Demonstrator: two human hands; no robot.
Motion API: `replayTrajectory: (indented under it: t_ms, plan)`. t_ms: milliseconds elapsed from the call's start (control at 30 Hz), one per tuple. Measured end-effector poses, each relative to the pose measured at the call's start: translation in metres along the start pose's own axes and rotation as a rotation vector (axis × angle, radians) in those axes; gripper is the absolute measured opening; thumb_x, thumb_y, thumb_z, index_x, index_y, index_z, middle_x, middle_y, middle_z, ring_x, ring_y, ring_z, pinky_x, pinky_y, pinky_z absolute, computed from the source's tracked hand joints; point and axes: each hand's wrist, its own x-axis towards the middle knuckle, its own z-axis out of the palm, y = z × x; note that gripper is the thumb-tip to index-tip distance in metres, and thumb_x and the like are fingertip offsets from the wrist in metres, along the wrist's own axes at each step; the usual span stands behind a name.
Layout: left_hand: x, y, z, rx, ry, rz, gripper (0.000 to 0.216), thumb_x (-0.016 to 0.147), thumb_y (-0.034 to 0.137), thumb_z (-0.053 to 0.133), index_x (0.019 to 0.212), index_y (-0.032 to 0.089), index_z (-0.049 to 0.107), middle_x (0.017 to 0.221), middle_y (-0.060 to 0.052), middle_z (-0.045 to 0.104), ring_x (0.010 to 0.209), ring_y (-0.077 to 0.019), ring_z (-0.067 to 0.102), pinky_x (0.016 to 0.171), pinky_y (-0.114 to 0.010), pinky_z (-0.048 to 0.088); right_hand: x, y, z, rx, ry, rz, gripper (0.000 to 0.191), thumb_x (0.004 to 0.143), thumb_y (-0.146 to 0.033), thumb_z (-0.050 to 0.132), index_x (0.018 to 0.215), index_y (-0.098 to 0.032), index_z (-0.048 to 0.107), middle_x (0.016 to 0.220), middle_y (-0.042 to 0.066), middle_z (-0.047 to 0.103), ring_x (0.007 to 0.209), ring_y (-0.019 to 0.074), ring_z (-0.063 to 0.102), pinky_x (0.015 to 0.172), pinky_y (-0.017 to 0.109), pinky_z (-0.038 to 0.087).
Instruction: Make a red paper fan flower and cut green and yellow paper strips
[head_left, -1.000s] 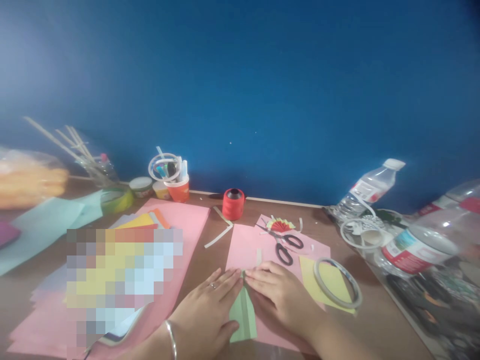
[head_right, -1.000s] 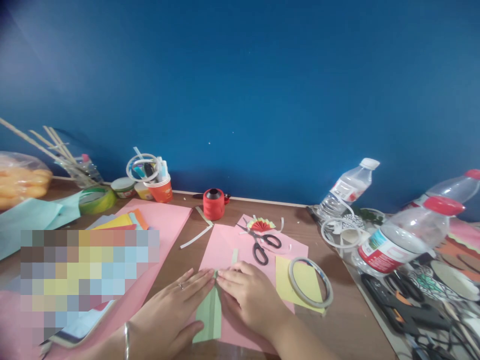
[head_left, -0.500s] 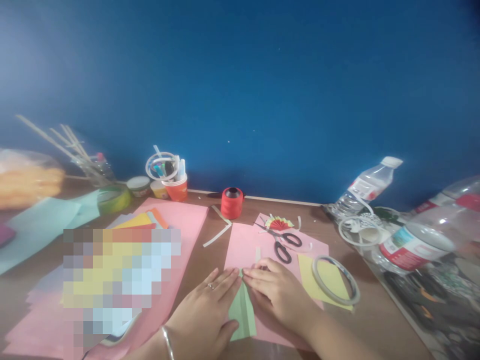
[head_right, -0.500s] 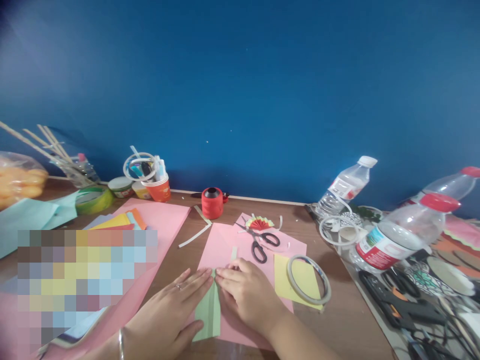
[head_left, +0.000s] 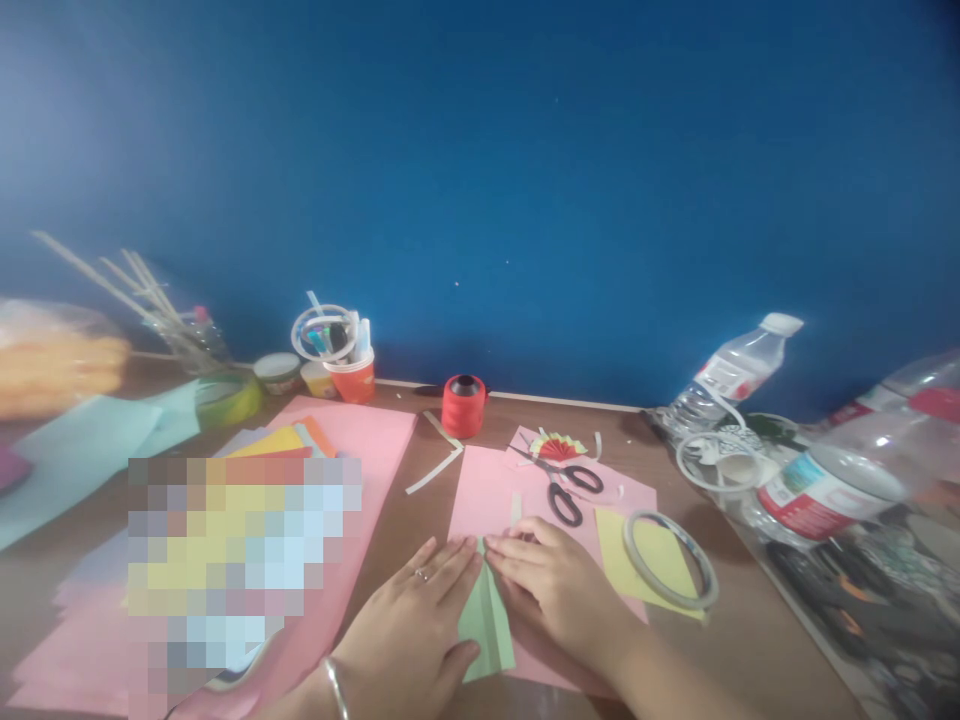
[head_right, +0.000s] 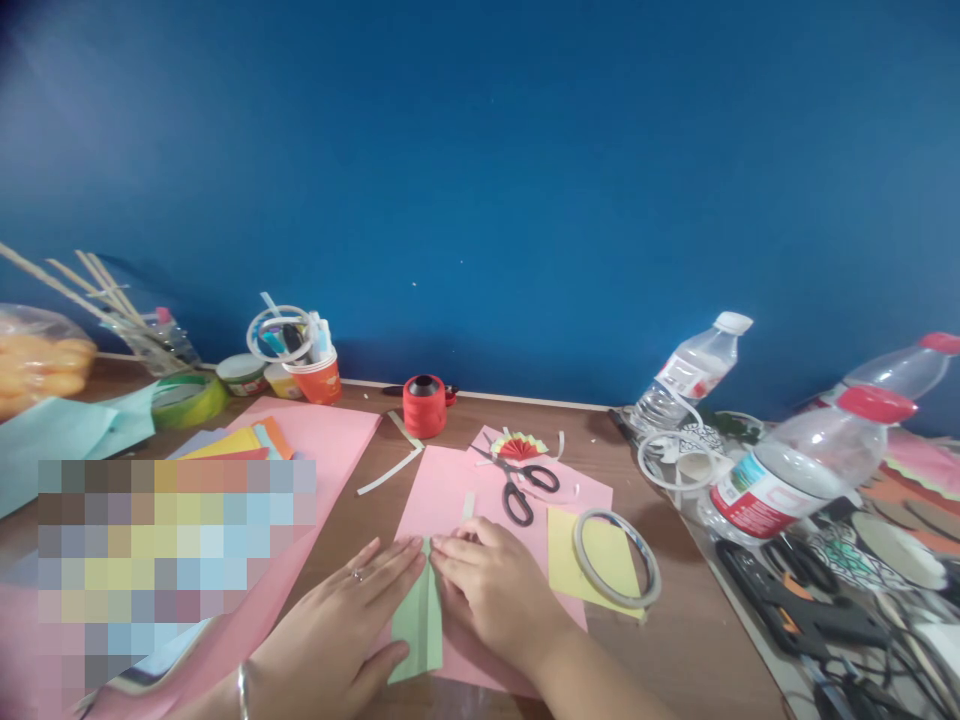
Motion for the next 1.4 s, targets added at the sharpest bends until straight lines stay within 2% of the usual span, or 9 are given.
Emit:
replayTrajectory:
  t_ms: [367,500,867,1400]
  plan:
    - [0.002,-0.005,-0.002,0.012,0.003,0.027,0.062,0.08,0.025,0.044,0.136,0.024,0.019,0.142,-0.002,0.025,0.128,-0.0191,0.023,0.107,-0.037,0.018,-0.003,0.002,-0.009,0.042,-0.057,-0.039,0.033,0.085,-0.015,0.044,0.114,-0.022,0.056,0.114,0.002,0.06,0.097,0.0184,0.051,0.084,0.032,0.044]
    - [0.004,-0.008,-0.006,0.031,-0.019,0.046,0.06,0.081,0.026,0.041,0.136,0.023,0.018,0.142,-0.002,0.024,0.129,-0.0174,0.021,0.108,-0.036,0.017,-0.003,0.001,-0.009,0.067,-0.072,-0.043,0.032,0.083,-0.014,0.046,0.112,-0.022,0.058,0.109,0.003,0.063,0.096,0.0198,0.051,0.083,0.033,0.043]
    - [0.002,-0.007,-0.003,0.053,-0.001,0.028,0.06,0.081,0.027,0.042,0.136,0.022,0.019,0.142,-0.003,0.024,0.129,-0.0186,0.02,0.108,-0.038,0.016,-0.002,-0.001,-0.002,0.107,-0.022,0.004,0.031,0.078,-0.009,0.049,0.103,-0.021,0.063,0.101,0.002,0.066,0.092,0.0195,0.049,0.081,0.031,0.042]
    - [0.002,-0.005,0.0,0.092,0.002,0.018,0.058,0.082,0.031,0.041,0.136,0.021,0.021,0.142,-0.004,0.025,0.129,-0.0196,0.021,0.107,-0.038,0.017,-0.004,-0.001,0.002,0.112,-0.019,0.008,0.031,0.08,-0.011,0.048,0.107,-0.02,0.061,0.102,0.002,0.066,0.092,0.0204,0.049,0.081,0.032,0.042]
